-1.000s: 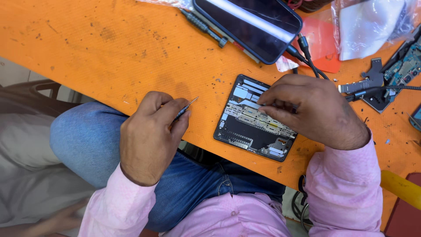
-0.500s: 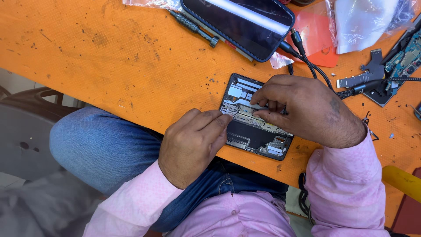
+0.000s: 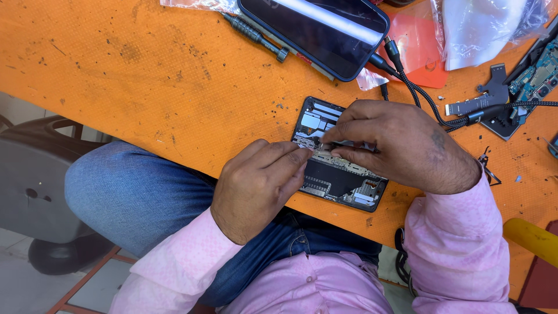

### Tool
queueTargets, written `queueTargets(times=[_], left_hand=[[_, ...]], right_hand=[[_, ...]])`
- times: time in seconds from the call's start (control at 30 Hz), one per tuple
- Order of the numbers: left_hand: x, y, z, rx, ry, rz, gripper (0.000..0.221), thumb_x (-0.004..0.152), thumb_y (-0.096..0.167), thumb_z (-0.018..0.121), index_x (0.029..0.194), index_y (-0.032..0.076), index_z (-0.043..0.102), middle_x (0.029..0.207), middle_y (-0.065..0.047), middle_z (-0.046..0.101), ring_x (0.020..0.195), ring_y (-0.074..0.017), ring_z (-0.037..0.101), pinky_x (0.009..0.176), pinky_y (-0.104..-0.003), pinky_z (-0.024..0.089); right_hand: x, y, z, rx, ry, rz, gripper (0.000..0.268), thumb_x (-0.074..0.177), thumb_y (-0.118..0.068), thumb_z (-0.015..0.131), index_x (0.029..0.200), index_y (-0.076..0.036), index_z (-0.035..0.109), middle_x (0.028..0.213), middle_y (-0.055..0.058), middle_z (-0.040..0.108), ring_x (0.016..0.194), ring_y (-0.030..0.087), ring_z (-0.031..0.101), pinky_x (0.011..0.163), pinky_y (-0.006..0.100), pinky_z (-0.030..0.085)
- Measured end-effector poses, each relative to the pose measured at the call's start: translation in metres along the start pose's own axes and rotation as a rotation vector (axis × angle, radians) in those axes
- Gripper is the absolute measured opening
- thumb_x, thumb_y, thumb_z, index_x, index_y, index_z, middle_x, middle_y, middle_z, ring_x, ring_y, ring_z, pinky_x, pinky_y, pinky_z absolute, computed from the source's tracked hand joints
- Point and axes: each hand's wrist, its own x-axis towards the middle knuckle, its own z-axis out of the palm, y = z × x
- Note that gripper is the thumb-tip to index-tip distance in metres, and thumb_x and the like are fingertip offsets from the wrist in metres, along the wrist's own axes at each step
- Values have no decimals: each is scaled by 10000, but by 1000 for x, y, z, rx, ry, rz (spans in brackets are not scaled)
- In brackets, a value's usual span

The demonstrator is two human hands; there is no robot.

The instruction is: The person uses a screwdriver to remove small metal plates and internal components from the chassis of a disassembled mobile phone on an orange workbench.

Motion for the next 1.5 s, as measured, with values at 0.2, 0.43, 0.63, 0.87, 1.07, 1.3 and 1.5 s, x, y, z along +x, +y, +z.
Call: queueTargets(times=[0.2, 0.43, 0.63, 0.87, 1.07, 1.3, 1.5], left_hand=[[2, 0, -15, -3, 104, -32, 272, 856, 71, 803, 1122, 61, 750, 1049, -83, 741, 916, -260, 698, 811, -369, 572], [-3, -1, -39, -9, 303, -147, 217, 911, 40, 817, 1119, 61, 758, 1051, -84, 740, 950, -232, 731, 815, -335, 590], [-5, -3, -38, -35, 244, -154, 283, 920, 41, 805, 1190, 101, 745, 1078, -84, 712, 966, -243, 715, 820, -353, 585], [-3, -3, -23, -76, 93, -173, 368, 875, 13, 732, 1225, 126, 732, 1158, -170, 616, 898, -295, 643, 750, -393, 549], [-5, 1, 2, -48, -7, -31, 264, 886, 122, 757, 1144, 77, 721, 1168, -158, 629, 1037, -330, 656, 828, -425, 557], [-5, 0, 6, -28, -80, -32, 276, 855, 151, 759, 1115, 64, 727, 1162, -164, 637, 1061, -335, 654, 836, -425, 556], [-3, 6, -5, -179, 72, -96, 363, 838, 264, 853, 1111, 59, 730, 1112, -138, 630, 986, -301, 672, 808, -384, 553]], right_hand=[[-3, 3, -6, 122, -71, 101, 169, 806, -190, 777, 951, -107, 756, 917, 42, 717, 815, 228, 713, 676, 349, 571], [-3, 2, -7, 112, -68, 231, 186, 814, -198, 783, 968, -96, 761, 845, 54, 741, 724, 204, 714, 629, 340, 557], [-4, 7, -4, 124, -55, 202, 203, 817, -192, 783, 991, -91, 753, 867, 49, 750, 751, 174, 728, 651, 324, 573], [-6, 5, -12, 113, -164, 168, 186, 847, -194, 717, 1000, -89, 711, 932, 61, 714, 836, 227, 699, 696, 370, 555], [-12, 9, -14, 119, -195, 152, 184, 886, -203, 670, 1037, -97, 667, 914, 71, 673, 836, 250, 686, 691, 391, 539], [-22, 16, -24, 375, -161, 44, 169, 987, -169, 591, 1123, -71, 616, 1054, 50, 722, 986, 206, 736, 802, 349, 567], [-12, 5, -11, 340, -134, 64, 175, 920, -187, 688, 1039, -62, 659, 914, 45, 751, 805, 195, 753, 662, 338, 570]])
